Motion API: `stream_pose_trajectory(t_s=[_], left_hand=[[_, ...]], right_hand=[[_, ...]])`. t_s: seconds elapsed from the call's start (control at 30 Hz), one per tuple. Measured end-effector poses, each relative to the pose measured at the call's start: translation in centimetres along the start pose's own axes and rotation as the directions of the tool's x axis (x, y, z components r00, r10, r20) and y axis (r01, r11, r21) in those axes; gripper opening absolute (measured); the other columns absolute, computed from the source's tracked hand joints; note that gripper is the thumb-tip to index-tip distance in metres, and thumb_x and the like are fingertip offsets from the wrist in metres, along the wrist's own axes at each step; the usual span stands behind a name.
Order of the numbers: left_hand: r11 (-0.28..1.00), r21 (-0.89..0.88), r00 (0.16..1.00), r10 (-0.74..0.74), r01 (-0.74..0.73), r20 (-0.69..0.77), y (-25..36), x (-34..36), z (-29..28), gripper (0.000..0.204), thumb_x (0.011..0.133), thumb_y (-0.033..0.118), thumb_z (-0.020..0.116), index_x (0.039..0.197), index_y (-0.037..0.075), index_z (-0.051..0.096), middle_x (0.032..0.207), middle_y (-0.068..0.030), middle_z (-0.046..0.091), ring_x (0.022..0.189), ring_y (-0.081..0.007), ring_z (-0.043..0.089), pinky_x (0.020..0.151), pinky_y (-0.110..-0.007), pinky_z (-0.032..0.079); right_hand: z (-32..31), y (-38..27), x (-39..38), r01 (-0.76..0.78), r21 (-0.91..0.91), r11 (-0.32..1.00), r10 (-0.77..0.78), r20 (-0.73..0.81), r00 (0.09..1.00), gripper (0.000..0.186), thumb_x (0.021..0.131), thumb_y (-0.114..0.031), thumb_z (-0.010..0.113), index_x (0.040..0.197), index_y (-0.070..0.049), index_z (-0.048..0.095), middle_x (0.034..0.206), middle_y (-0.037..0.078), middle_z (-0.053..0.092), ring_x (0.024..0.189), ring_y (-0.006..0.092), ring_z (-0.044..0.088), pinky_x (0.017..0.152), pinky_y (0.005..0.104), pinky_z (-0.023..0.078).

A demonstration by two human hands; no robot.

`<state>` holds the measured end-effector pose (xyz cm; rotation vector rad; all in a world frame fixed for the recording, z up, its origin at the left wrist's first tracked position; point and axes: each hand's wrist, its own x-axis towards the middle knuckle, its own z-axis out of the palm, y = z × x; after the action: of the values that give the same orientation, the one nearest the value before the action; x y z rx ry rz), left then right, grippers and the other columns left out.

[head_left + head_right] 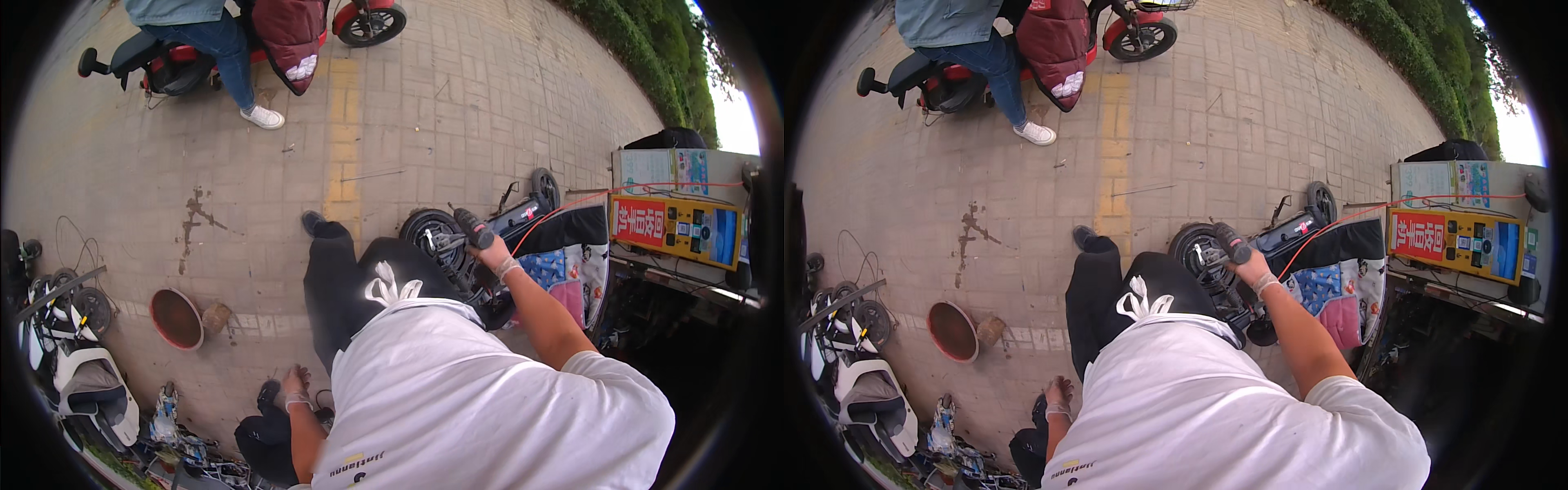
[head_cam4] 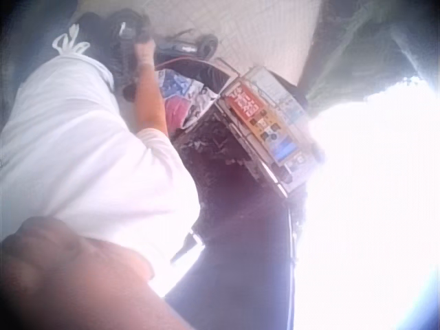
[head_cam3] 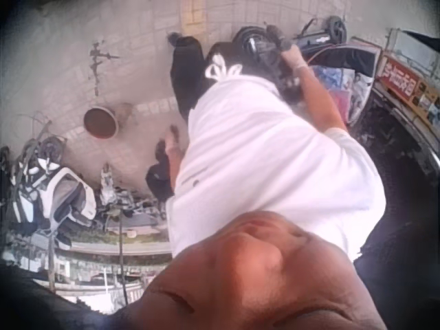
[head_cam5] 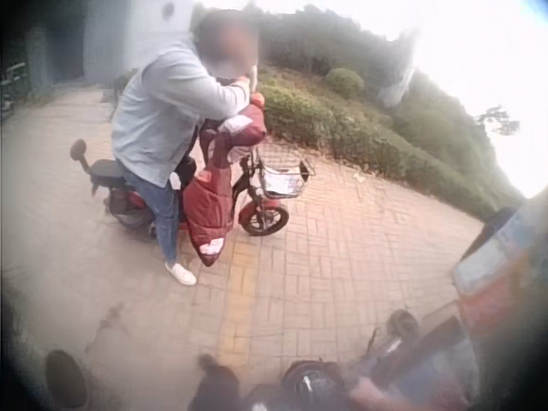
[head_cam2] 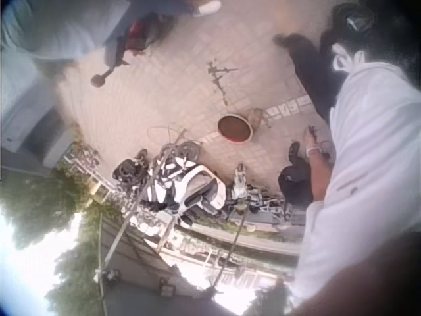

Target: The person uses a wrench to loosen bolts on the rear wheel of an electric scooter, then switches to a cordless drill to remove the bolts. The person works on the wheel hub area while another person stands nearby.

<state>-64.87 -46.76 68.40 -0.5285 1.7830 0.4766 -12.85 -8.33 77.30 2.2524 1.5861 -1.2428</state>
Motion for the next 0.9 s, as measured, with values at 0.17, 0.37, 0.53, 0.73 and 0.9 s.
stream_pose_trajectory(t_s=[0.17,0.37,0.53,0.73,0.9], left_hand=[[0.925,-0.094,0.929,0.371,-0.368,0.010,15.9,-1.7,8.6,0.035,0.096,0.037,0.059,0.118,0.010,0.066,0.095,-0.0012,0.071,0.072,-0.0089,0.061,0.058,-0.023,0.042],[0.801,-0.417,0.903,0.371,-0.428,-0.214,19.0,-3.4,19.7,0.035,0.098,0.034,0.058,0.118,0.006,0.066,0.093,-0.0028,0.070,0.074,-0.0097,0.062,0.063,-0.023,0.044],[0.688,-0.661,0.914,0.011,-0.300,-0.405,2.0,-6.0,42.9,0.037,0.097,0.031,0.058,0.114,-0.002,0.065,0.091,-0.0086,0.069,0.074,-0.0168,0.063,0.064,-0.029,0.049],[0.457,-0.880,0.963,-0.271,0.127,-0.002,-8.4,-17.9,78.3,0.029,0.093,0.026,0.065,0.102,-0.001,0.066,0.092,-0.0117,0.069,0.076,-0.0191,0.067,0.060,-0.031,0.054],[0.419,-0.903,0.947,-0.242,-0.092,-0.209,-6.7,-17.2,87.4,0.035,0.093,0.033,0.064,0.102,0.000,0.069,0.086,-0.0088,0.069,0.075,-0.0179,0.066,0.066,-0.029,0.050]], right_hand=[[-10.1,-8.7,5.9,0.281,-0.215,0.935,-0.302,-0.075,0.950,0.046,0.077,-0.038,0.080,0.102,-0.002,0.068,0.095,0.019,0.072,0.092,0.0339,0.070,0.080,0.0410,0.055],[-20.1,-24.8,19.3,0.330,-0.427,0.842,-0.285,0.167,0.944,0.044,0.077,-0.035,0.078,0.103,-0.001,0.068,0.090,0.022,0.072,0.091,0.0390,0.070,0.078,0.0422,0.055],[-22.3,-35.0,31.4,0.864,-0.399,0.307,-0.584,0.638,0.502,0.037,0.083,-0.025,0.074,0.110,-0.003,0.065,0.097,0.019,0.071,0.088,0.0379,0.068,0.076,0.0403,0.055],[-22.2,-36.1,35.9,0.996,-0.073,-0.060,-0.302,0.952,0.051,0.037,0.081,-0.018,0.075,0.113,-0.002,0.065,0.108,0.020,0.069,0.097,0.0375,0.067,0.085,0.0361,0.053],[-19.6,-31.9,35.4,0.992,-0.061,0.109,-0.138,0.988,0.076,0.040,0.080,-0.012,0.079,0.116,-0.002,0.065,0.107,0.011,0.069,0.094,0.0197,0.066,0.086,0.0314,0.052]])
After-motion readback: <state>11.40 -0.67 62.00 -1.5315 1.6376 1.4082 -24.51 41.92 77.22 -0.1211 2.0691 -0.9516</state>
